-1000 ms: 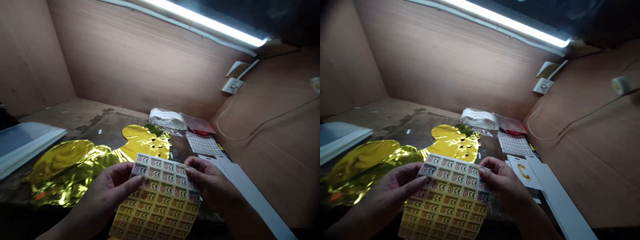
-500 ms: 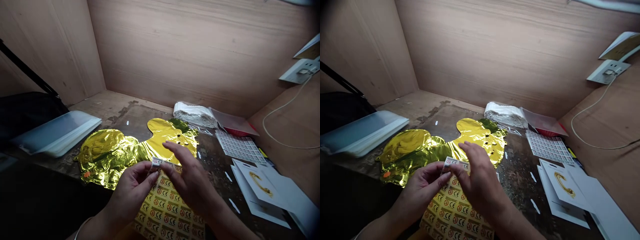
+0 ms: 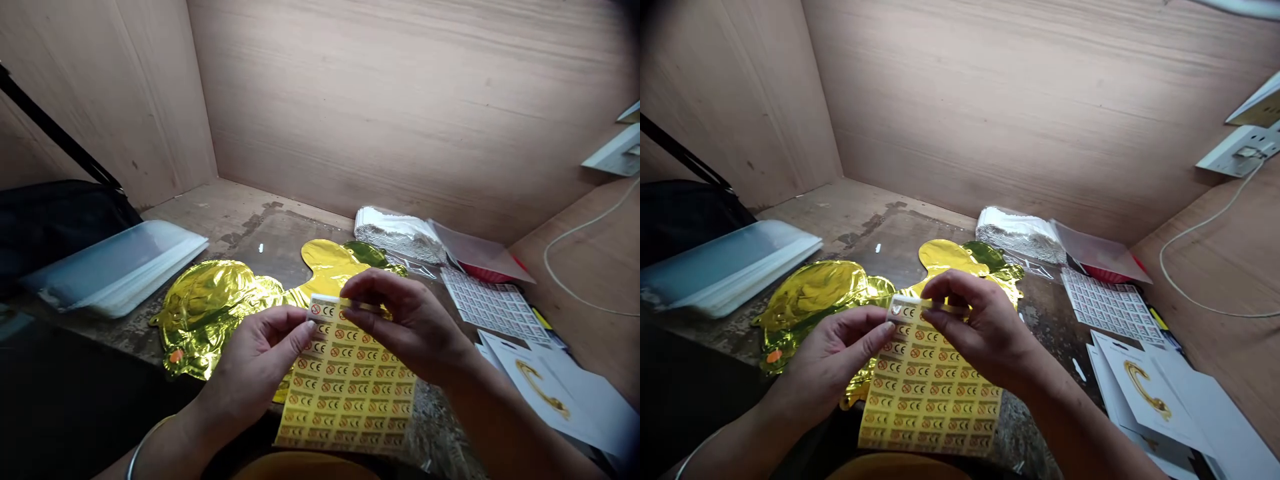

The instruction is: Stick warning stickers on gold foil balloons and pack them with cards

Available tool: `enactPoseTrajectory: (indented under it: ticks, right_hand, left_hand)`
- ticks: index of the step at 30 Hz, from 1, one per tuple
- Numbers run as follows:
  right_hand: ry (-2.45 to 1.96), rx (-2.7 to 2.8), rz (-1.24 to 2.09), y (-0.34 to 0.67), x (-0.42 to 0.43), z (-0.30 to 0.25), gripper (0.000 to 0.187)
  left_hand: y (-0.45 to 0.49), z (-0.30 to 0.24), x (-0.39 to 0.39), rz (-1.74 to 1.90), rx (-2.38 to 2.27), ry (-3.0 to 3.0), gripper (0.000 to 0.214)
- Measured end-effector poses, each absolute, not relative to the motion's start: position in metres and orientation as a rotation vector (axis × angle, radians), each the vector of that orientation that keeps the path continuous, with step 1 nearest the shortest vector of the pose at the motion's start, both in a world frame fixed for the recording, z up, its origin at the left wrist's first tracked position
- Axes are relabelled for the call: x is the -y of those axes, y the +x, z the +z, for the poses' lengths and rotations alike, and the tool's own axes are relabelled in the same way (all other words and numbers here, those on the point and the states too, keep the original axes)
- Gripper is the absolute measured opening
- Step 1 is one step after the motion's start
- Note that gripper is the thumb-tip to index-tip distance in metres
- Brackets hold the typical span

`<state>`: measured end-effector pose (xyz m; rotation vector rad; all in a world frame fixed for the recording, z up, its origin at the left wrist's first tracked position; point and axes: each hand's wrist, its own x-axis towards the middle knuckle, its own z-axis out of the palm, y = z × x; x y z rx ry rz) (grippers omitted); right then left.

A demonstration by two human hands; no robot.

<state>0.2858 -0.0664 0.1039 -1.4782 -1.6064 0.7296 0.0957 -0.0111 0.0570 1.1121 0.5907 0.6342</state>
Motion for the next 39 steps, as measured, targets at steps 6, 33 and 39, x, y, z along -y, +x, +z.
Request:
enactPoseTrajectory:
  ticks: [6, 33, 39]
  right_hand:
    - [-1.524, 1.692, 0.412, 0.271, 0.086, 0.086, 0.007]
    - [-1.62, 1.896, -0.057, 0.238, 0.085, 0.061, 0.008]
    - [-1.602, 1.968, -0.149, 0.239, 0.084, 0.064, 0.009]
  left_hand:
    - [0.089, 0.049, 0.017, 0.614, -0.665, 1.108, 0.02]
    - [0.079, 0.023, 0.025, 0.552, -0.75, 1.475, 0.023]
    - [0.08, 0.021, 0.023, 0.553, -0.783, 1.596, 0.023]
